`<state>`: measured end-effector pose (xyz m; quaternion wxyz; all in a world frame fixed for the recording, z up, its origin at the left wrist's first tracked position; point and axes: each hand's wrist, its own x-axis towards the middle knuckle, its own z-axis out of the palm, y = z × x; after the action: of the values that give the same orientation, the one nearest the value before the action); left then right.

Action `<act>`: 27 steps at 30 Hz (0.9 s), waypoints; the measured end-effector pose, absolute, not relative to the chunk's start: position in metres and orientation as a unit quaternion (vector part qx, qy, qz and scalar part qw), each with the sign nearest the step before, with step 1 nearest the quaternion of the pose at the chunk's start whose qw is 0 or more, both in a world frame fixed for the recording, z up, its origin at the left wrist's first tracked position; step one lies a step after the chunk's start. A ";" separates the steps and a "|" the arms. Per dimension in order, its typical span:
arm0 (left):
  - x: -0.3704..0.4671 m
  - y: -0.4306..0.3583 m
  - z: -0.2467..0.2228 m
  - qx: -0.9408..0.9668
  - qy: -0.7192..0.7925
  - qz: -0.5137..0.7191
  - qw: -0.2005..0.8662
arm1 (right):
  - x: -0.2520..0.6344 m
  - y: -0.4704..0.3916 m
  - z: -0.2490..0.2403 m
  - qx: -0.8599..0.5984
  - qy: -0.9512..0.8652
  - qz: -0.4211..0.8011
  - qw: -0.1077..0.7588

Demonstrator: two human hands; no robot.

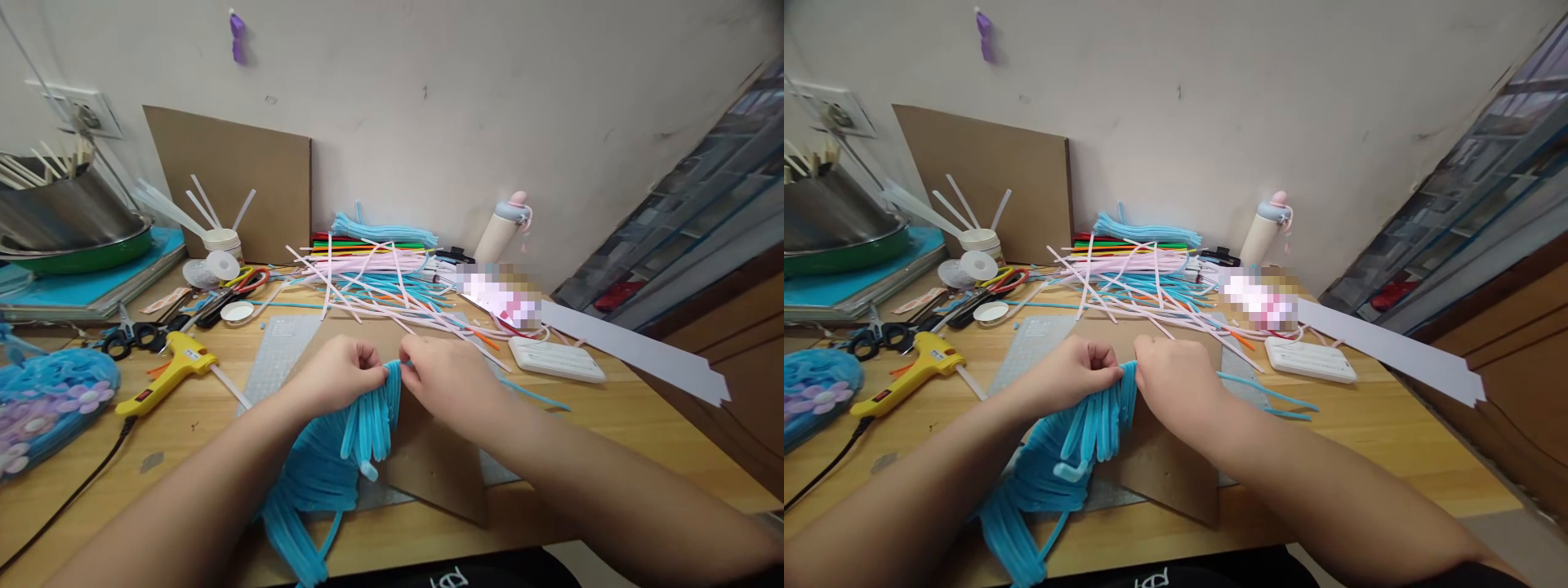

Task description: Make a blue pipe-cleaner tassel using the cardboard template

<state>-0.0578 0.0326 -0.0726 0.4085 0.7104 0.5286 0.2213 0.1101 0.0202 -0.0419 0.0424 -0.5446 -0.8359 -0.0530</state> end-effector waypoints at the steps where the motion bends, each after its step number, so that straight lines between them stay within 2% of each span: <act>1: -0.057 0.033 -0.073 0.706 0.536 0.228 0.402 | 0.110 0.020 -0.044 -0.550 -0.831 -0.052 0.060; 4: -0.057 0.033 -0.072 0.680 0.558 0.261 0.397 | 0.111 0.023 -0.053 -0.544 -0.824 0.014 0.159; 8: -0.058 0.035 -0.071 0.647 0.563 0.320 0.404 | 0.114 0.034 -0.070 -0.505 -0.751 0.280 0.321; 11: -0.058 0.036 -0.072 0.652 0.552 0.349 0.385 | 0.114 0.043 -0.079 -0.476 -0.613 0.517 0.362; 13: -0.058 0.036 -0.073 0.666 0.546 0.354 0.364 | 0.113 0.046 -0.082 -0.445 -0.534 0.617 0.369; 16: -0.057 0.036 -0.076 0.686 0.545 0.347 0.334 | 0.111 0.046 -0.084 -0.423 -0.471 0.667 0.392; 22: -0.058 0.037 -0.079 0.691 0.560 0.337 0.309 | 0.107 0.043 -0.091 -0.401 -0.452 0.668 0.433; 27: -0.060 0.037 -0.077 0.701 0.552 0.334 0.304 | 0.113 0.050 -0.093 -0.384 -0.461 0.689 0.407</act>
<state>-0.0597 0.0368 -0.0772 0.3036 0.7007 0.5523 0.3343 0.1131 0.0496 -0.0928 0.4066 -0.3839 -0.4612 0.6889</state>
